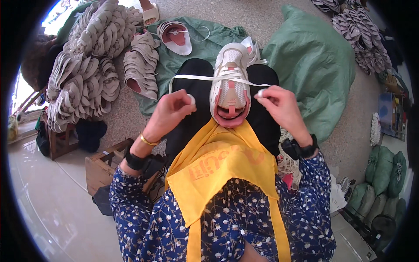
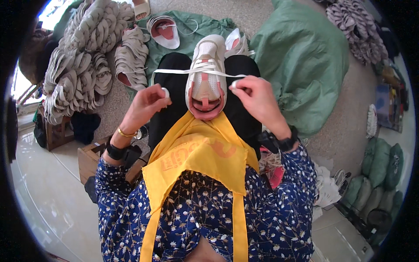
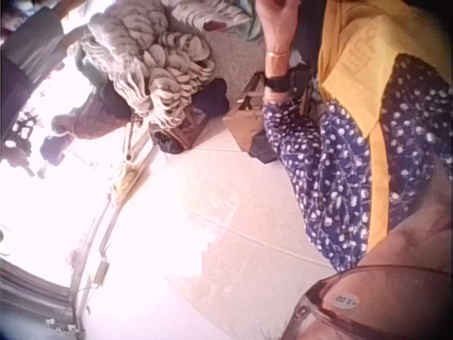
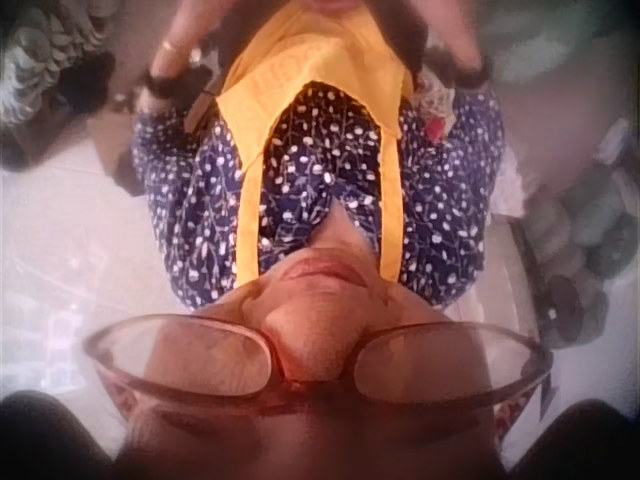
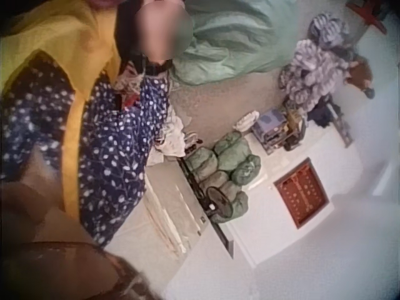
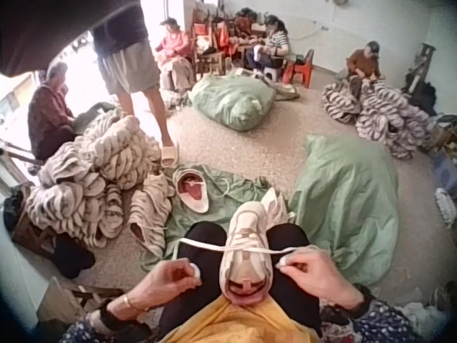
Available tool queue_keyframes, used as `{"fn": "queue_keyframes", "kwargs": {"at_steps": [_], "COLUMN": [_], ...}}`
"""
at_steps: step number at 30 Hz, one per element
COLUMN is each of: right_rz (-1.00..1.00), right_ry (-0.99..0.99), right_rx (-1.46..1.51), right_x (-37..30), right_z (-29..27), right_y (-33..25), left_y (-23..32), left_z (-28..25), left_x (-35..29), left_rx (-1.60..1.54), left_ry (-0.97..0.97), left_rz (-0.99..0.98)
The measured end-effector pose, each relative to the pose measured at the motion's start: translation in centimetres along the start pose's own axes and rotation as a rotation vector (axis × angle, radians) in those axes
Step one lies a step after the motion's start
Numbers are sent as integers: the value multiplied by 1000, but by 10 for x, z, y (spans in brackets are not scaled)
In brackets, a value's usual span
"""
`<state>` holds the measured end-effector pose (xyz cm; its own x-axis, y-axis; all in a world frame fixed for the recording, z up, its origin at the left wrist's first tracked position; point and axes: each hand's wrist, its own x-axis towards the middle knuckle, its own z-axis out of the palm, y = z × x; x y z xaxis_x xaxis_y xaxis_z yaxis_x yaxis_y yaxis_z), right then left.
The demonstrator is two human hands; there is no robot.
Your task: The person sits on the floor and threads a white shoelace through the eyelets of a white sneaker. They pull the laces tight and adjust the fit, working on the shoe held in their lap.
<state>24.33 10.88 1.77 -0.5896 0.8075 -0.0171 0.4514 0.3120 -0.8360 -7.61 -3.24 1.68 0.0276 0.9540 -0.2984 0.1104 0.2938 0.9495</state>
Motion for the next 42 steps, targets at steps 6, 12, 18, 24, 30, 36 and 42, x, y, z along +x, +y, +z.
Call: {"fn": "queue_keyframes", "kwargs": {"at_steps": [6, 12, 18, 24, 30, 36, 42], "right_rz": [-63, 97, 103, 101, -358, -153, -124], "right_ry": [177, 111, 140, 152, 158, 148, 144], "right_rx": [81, 536, 578, 515, -212, 82, 80], "right_x": [41, 44, 39, 40, 47, 46, 44], "right_z": [19, 24, 31, 33, 30, 36, 35], "right_y": [-1, 4, -1, 11, -15, -14, -19], "left_y": [7, 0, -7, -8, -7, -8, -6], "left_z": [21, 28, 24, 27, 30, 36, 41], "left_x": [37, 57, 65, 68, 72, 76, 76], "left_rx": [221, 183, -22, -29, -63, -235, -274], "left_ry": [139, 180, 129, 139, 171, 206, 224], "left_rz": [172, 184, 179, 240, 205, 209, 200]}}
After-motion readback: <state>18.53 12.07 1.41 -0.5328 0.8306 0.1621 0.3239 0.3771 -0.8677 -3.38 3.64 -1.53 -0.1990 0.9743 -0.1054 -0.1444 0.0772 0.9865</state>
